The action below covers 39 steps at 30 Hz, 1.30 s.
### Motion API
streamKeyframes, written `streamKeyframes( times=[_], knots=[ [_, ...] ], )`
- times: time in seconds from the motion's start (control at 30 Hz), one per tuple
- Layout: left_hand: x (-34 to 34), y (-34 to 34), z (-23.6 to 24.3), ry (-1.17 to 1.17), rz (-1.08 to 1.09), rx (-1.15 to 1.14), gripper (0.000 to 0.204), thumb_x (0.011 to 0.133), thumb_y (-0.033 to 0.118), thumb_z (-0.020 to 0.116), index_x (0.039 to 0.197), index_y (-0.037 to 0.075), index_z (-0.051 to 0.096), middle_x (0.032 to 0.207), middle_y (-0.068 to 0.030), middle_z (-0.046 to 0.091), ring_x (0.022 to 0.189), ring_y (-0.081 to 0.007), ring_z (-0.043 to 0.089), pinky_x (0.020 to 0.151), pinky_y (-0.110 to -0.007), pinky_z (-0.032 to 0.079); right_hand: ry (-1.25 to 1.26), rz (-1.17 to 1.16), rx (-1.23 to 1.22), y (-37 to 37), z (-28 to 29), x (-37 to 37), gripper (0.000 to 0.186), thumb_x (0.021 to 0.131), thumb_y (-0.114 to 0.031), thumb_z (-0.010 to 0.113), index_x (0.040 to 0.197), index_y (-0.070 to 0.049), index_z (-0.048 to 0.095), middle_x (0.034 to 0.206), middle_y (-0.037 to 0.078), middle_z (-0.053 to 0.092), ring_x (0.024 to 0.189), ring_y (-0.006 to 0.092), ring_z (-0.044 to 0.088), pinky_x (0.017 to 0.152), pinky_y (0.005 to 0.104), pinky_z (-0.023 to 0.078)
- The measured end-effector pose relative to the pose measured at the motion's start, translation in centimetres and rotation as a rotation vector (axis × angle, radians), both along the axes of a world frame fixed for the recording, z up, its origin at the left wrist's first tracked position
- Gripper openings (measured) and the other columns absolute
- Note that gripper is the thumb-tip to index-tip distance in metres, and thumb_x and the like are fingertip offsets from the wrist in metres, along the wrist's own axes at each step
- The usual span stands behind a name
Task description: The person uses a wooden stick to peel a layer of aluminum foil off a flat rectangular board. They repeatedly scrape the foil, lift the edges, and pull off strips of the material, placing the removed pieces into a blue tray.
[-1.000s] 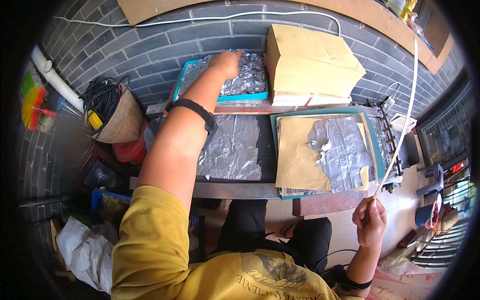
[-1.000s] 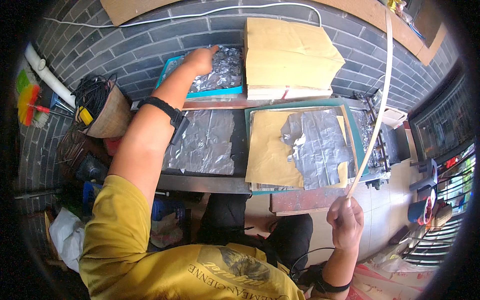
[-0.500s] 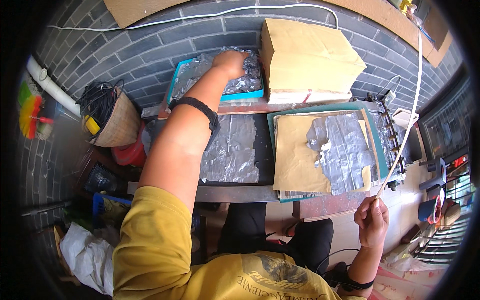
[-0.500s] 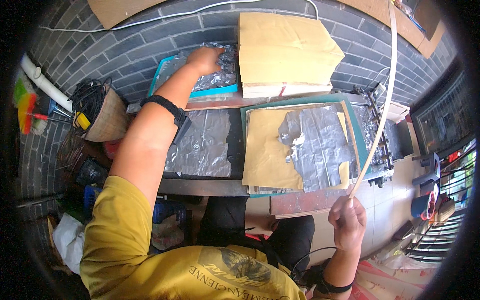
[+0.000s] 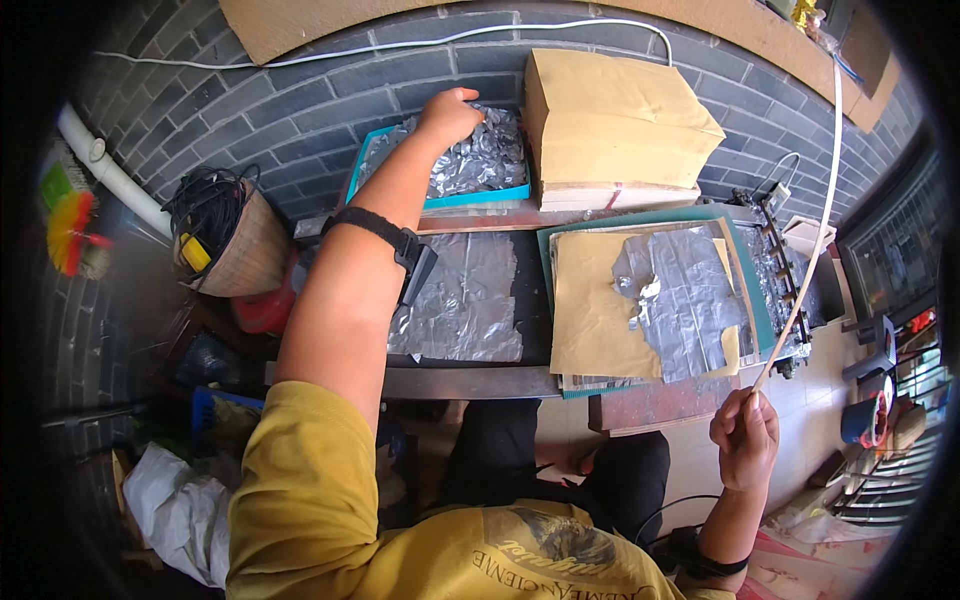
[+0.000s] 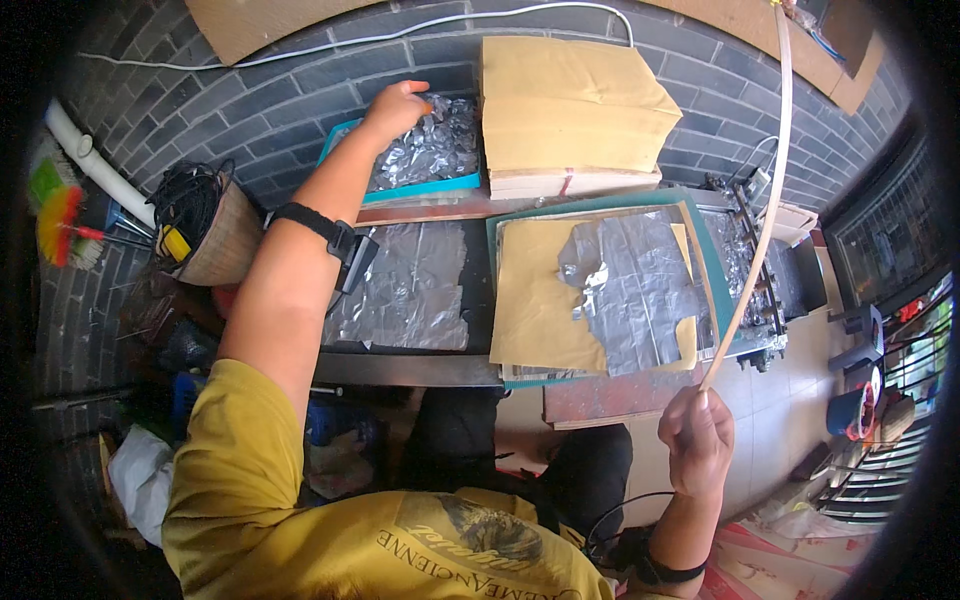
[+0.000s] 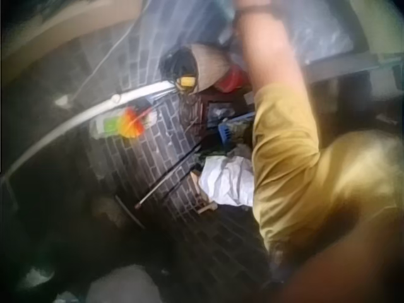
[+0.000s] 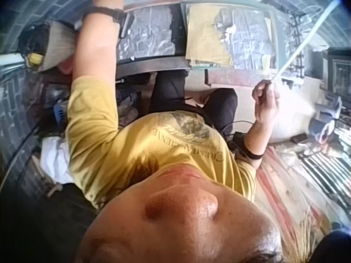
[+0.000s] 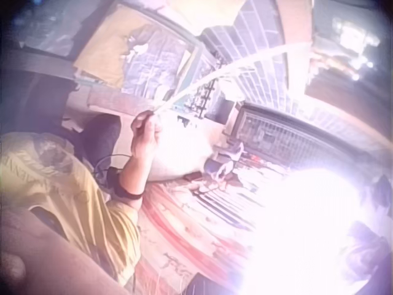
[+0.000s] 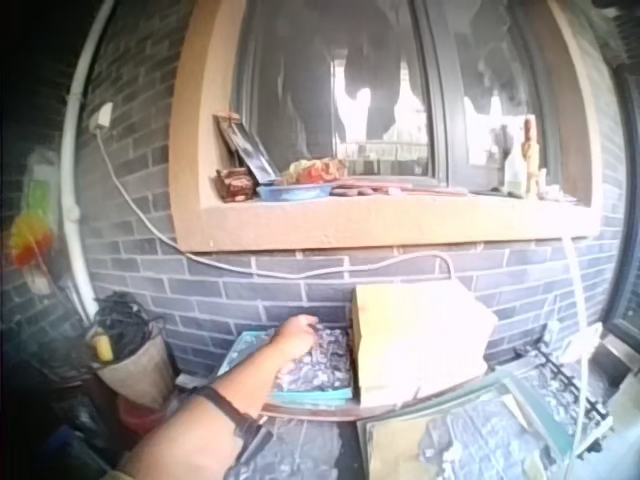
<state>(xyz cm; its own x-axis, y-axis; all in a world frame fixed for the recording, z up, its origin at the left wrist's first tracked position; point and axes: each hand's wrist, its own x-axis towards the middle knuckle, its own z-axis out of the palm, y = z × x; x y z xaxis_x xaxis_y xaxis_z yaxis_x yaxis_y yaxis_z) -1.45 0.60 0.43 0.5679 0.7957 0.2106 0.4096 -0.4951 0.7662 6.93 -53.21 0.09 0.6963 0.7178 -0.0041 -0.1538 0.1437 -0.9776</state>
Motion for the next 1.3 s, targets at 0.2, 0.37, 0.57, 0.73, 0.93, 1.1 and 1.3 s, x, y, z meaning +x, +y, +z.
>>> streamKeyframes(
  times=[0.2,0.37,0.57,0.73,0.93,1.1,1.3],
  knots=[
    [-1.3,-2.1,2.1,-0.145,0.072,-0.305,0.036,0.083,0.016,0.06,0.118,0.008,0.059,0.09,0.0002,0.06,0.068,-0.0084,0.047,0.056,-0.022,0.035,0.016,0.016,-0.07,-0.8,-0.2,0.0,0.031,0.098,-0.026,0.043,0.077,-0.004,0.05,0.059,0.001,0.04,0.044,0.0071,0.031,0.04,0.0211,0.023],
    [-2.2,-4.0,3.6,-0.292,0.057,-0.478,0.025,0.084,0.01,0.058,0.109,0.008,0.062,0.083,0.0016,0.059,0.066,-0.0052,0.047,0.051,-0.02,0.033,-0.047,0.008,-0.172,-0.3,-0.2,-0.1,0.022,0.095,-0.021,0.051,0.08,-0.005,0.053,0.059,-0.003,0.041,0.047,0.0048,0.031,0.043,0.0206,0.021],
    [-1.4,-8.0,5.9,-0.492,-0.153,-0.762,0.02,0.083,0.007,0.061,0.103,0.008,0.063,0.078,0.0023,0.058,0.063,-0.0049,0.047,0.05,-0.019,0.033,-0.18,-0.014,-0.169,2.5,2.9,-0.8,0.008,0.085,-0.009,0.065,0.089,-0.003,0.061,0.065,-0.007,0.046,0.056,0.0024,0.038,0.049,0.0188,0.029],
    [-0.6,-14.2,8.0,-0.502,-0.496,-0.885,0.018,0.084,0.006,0.062,0.102,0.005,0.063,0.078,0.0014,0.059,0.06,-0.0034,0.045,0.048,-0.017,0.033,-0.448,0.015,-0.178,7.6,5.5,-1.3,0.02,0.083,-0.012,0.068,0.099,-0.001,0.064,0.068,-0.005,0.048,0.065,0.0061,0.043,0.057,0.0223,0.036],
    [-0.5,-19.3,9.2,-0.442,-0.648,-0.847,0.025,0.085,0.008,0.062,0.109,0.002,0.06,0.087,-0.0017,0.063,0.064,-0.0032,0.046,0.048,-0.016,0.033,-0.404,0.012,0.009,14.4,5.9,-1.0,0.028,0.084,-0.014,0.066,0.11,-0.003,0.064,0.07,-0.004,0.052,0.062,0.005,0.044,0.056,0.023,0.039],
    [-0.7,-21.0,9.3,-0.408,-0.672,-0.83,0.026,0.086,0.007,0.06,0.111,0.0,0.059,0.09,-0.0046,0.064,0.06,-0.0035,0.044,0.048,-0.016,0.033,-0.315,0.0,0.046,16.8,5.2,-0.8,0.018,0.086,-0.009,0.066,0.102,0.0,0.064,0.075,-0.004,0.055,0.066,0.0036,0.044,0.06,0.0199,0.037],
    [-1.1,-20.5,8.2,-0.397,-0.645,-0.832,0.024,0.084,0.007,0.063,0.107,0.002,0.061,0.083,0.0014,0.059,0.061,-0.0024,0.045,0.049,-0.015,0.032,-0.19,0.008,0.057,17.8,4.8,-1.1,0.01,0.084,-0.011,0.067,0.08,-0.004,0.061,0.064,-0.006,0.05,0.057,0.0031,0.038,0.051,0.0216,0.031]
  ],
)
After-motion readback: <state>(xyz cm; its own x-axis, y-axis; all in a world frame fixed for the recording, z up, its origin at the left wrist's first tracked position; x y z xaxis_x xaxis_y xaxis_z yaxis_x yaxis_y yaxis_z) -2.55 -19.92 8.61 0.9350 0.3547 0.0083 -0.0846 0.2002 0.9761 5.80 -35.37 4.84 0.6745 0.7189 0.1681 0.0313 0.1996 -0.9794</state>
